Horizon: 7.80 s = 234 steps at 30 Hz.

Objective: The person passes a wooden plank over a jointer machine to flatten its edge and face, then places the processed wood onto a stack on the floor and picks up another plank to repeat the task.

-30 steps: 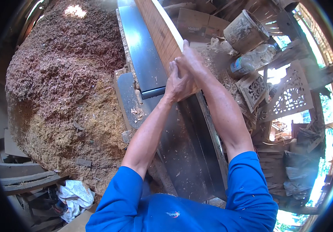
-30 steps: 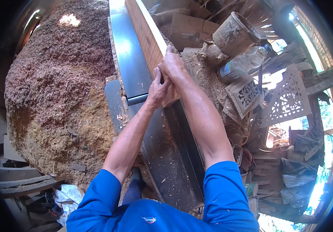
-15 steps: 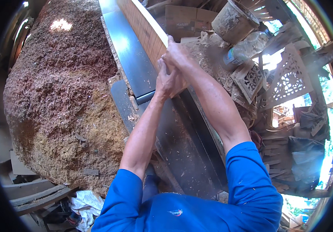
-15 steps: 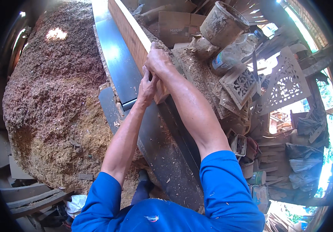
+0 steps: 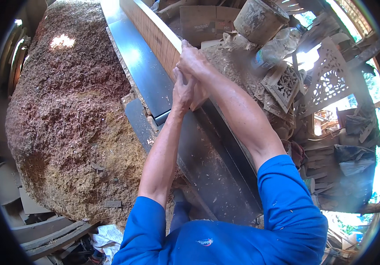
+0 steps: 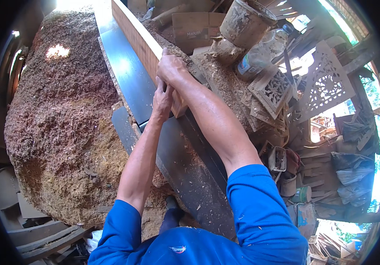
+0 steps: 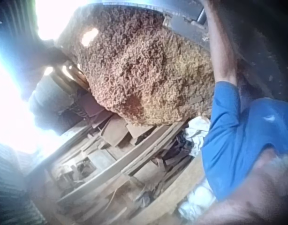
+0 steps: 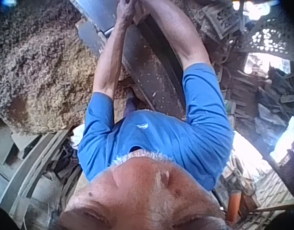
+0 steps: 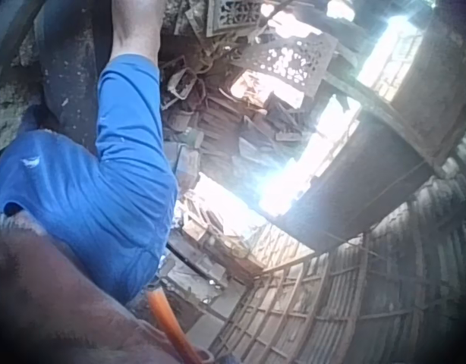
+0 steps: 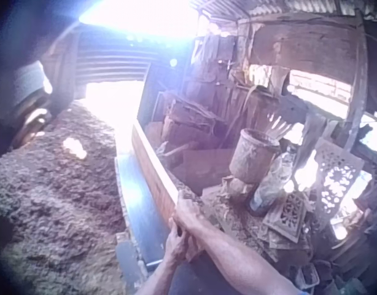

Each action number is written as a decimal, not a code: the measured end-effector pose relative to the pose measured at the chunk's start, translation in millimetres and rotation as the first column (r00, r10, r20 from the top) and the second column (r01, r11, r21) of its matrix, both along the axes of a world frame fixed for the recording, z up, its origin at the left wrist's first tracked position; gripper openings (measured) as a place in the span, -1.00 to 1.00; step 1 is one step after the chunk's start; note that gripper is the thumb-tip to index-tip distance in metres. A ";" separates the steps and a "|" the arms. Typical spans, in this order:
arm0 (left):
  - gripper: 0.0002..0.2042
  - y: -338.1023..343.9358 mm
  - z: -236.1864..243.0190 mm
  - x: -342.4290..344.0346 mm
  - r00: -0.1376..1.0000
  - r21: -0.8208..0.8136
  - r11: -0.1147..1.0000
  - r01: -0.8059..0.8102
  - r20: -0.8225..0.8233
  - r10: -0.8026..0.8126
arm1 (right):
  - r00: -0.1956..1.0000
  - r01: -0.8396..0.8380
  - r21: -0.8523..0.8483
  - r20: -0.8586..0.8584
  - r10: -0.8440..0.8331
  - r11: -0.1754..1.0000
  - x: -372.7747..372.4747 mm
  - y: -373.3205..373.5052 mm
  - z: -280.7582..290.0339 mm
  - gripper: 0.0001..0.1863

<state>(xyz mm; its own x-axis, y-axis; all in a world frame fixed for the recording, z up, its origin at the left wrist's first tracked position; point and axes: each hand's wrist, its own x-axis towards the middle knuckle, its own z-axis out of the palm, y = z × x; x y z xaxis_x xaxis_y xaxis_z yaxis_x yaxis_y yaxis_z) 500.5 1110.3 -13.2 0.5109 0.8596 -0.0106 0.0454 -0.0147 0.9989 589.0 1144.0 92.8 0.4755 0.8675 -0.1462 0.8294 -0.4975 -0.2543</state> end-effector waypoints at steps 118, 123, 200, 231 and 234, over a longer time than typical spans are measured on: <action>-0.46 -229.7 60.3 -38.9 0.868 -0.631 0.598 0.494 0.397 -0.297 | 0.995 -0.079 -0.086 0.058 0.084 0.993 -198.3 -612.0 194.2 -0.56; -0.44 -400.9 69.8 -59.3 0.722 -0.597 0.497 0.629 0.212 -0.659 | 0.835 0.417 0.213 0.295 -0.465 0.884 -317.0 -820.6 97.5 -0.52; 0.02 -1627.1 -257.7 -411.0 -0.534 -0.861 0.258 0.437 -0.479 -0.697 | 0.179 0.328 -0.557 -0.757 0.629 -0.763 -941.8 -2130.8 -247.0 -0.60; 0.04 -1980.8 -732.3 -578.9 0.549 -0.632 0.771 0.080 -0.618 -0.563 | -0.422 0.188 -0.642 -0.736 0.529 -0.743 -824.7 -2523.1 -778.8 -0.48; 0.05 -2010.4 -733.2 -575.9 0.538 -0.500 0.852 0.154 -0.681 -0.496 | -0.731 0.338 -0.657 -0.634 0.252 -0.674 -820.9 -2539.3 -748.3 -0.53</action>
<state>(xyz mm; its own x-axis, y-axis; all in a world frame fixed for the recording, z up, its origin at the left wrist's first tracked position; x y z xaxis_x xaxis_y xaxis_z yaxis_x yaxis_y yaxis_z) -75.4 -900.1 -746.4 0.3985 0.4774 -0.7831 0.8499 0.1287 0.5109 -232.0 -1395.3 -655.5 0.0324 -0.3631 -0.9312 -0.6235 0.7208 -0.3028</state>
